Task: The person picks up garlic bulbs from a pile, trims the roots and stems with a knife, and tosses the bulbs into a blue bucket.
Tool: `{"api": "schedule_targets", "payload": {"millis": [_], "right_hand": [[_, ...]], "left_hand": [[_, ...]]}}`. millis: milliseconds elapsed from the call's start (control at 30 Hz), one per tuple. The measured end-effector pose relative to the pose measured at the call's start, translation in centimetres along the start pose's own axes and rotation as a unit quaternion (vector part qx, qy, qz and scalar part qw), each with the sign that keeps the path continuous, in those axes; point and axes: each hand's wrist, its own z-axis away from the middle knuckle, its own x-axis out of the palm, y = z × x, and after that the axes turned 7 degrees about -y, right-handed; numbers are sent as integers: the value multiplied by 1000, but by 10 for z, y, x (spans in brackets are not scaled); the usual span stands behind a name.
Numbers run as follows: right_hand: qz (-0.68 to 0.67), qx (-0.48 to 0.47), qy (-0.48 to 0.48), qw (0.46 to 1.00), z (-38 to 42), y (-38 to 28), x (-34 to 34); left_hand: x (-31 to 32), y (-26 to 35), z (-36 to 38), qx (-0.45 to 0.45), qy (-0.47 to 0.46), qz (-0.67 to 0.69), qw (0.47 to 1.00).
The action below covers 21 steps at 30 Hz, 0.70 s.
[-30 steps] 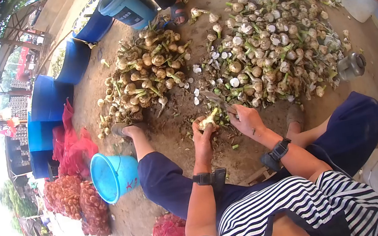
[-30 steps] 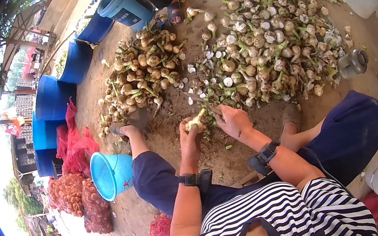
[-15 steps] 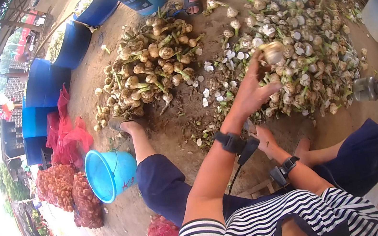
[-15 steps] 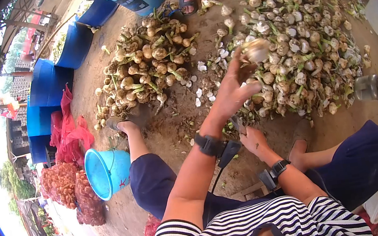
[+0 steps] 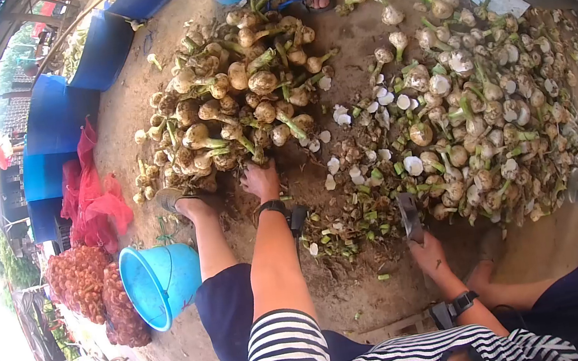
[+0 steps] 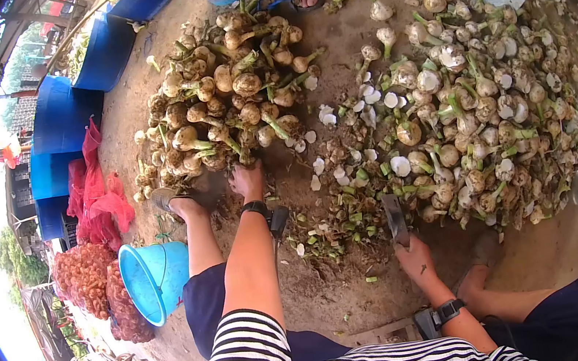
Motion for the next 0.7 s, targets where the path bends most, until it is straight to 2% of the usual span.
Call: {"api": "schedule_targets", "payload": {"millis": [67,133,200,233,300,367,400,467,500,533,600,633,700], "right_hand": [[5,-2,2,1000,-2,5,1],[17,-28,9,999,-3,3,5],[39,-68,21,997,1,-1,4],[32,-74,15,997,6,-9,2],[18,-83,12,996,15,-32,-4],[57,-204,72,975,22,-39,-4],[86,-220,82,968,28,-47,-6],[145,-252,99,952,43,-63,-10],[154,-302,116,934,50,-72,-11],[162,-350,132,913,59,-79,-12],[204,-432,160,864,76,-90,-16],[220,-443,158,854,83,-89,-18],[251,-467,154,834,92,-87,-19]], "left_hand": [[4,-3,0,45,-24,8,999],[-2,7,30,128,-118,-37,984],[-21,19,83,212,-273,-16,938],[-29,23,113,212,-318,80,920],[-15,14,160,251,-233,208,916],[-11,9,200,300,-239,291,877],[-12,8,215,322,-239,332,854],[-33,9,251,306,-307,361,826],[-43,7,265,298,-336,374,812],[-44,5,281,327,-290,380,815],[-56,0,297,355,-322,329,813],[-63,-1,306,369,-337,303,811],[-69,-2,321,390,-311,339,798]]}}
